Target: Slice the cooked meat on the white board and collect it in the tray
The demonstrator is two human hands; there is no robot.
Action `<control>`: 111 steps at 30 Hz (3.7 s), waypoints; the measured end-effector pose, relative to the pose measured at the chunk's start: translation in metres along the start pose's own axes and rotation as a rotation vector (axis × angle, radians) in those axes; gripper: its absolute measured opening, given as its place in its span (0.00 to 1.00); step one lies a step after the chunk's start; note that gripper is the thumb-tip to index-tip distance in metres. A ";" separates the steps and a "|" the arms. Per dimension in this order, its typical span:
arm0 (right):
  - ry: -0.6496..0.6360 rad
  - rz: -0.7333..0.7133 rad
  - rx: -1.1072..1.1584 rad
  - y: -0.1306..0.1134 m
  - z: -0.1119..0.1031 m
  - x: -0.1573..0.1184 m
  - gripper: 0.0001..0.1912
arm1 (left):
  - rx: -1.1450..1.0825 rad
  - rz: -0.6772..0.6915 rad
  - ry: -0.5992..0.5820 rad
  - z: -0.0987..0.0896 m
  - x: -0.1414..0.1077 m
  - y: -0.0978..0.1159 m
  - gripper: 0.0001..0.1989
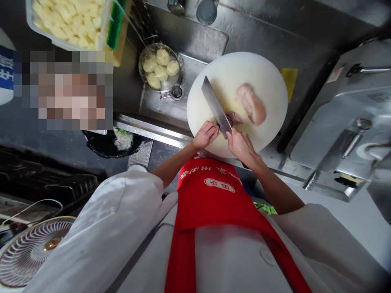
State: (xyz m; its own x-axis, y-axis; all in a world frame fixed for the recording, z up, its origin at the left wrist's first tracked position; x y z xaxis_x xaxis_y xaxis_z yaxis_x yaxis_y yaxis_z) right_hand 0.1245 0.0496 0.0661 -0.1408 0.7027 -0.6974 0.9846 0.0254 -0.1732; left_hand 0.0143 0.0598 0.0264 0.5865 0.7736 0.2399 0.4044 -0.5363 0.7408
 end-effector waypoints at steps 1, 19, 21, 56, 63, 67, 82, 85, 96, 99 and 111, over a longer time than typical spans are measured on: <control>-0.019 0.008 -0.025 0.001 0.002 -0.009 0.18 | -0.007 -0.003 -0.006 0.001 0.001 0.000 0.13; -0.014 0.000 0.012 -0.021 0.004 0.011 0.19 | -0.062 -0.001 -0.026 0.004 -0.001 -0.004 0.13; -0.036 0.014 -0.007 -0.014 0.003 0.000 0.19 | -0.055 -0.010 -0.023 0.004 -0.001 -0.005 0.14; -0.207 0.066 -0.008 0.022 0.045 -0.077 0.16 | -0.035 0.021 -0.070 0.007 0.000 -0.006 0.12; -0.019 0.012 0.033 -0.020 0.011 0.005 0.15 | -0.028 0.039 -0.054 0.003 -0.002 -0.003 0.13; 0.007 -0.001 0.036 -0.018 -0.004 0.008 0.16 | -0.032 0.037 -0.037 0.002 -0.003 -0.003 0.11; -0.036 0.009 0.096 -0.014 0.024 0.000 0.17 | -0.088 0.011 0.001 -0.007 -0.003 -0.003 0.09; 0.011 -0.005 0.106 -0.006 0.014 0.019 0.18 | -0.102 0.009 0.071 -0.017 -0.005 -0.002 0.08; -0.129 0.026 0.012 0.006 0.028 -0.055 0.18 | -0.018 0.045 -0.008 -0.006 -0.004 0.001 0.08; -0.176 0.017 0.034 0.014 0.042 -0.080 0.16 | -0.012 0.048 -0.018 -0.005 -0.003 0.002 0.08; 0.021 0.000 0.040 -0.025 0.008 0.012 0.15 | -0.052 0.010 -0.041 -0.002 -0.006 -0.005 0.11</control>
State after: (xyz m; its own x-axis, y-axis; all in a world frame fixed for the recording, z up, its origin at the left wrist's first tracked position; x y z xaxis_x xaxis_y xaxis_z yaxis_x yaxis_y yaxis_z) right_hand 0.0978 0.0516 0.0569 -0.1379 0.7175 -0.6827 0.9795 -0.0033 -0.2013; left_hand 0.0073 0.0580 0.0228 0.6187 0.7535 0.2224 0.3619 -0.5246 0.7706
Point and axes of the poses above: each hand's wrist, its own x-axis towards the middle knuckle, its own z-axis out of the palm, y = z × x, the point moved 10 cm from there along x, towards the middle knuckle, and after that the axes turned 10 degrees about -y, right-handed, at the moved point
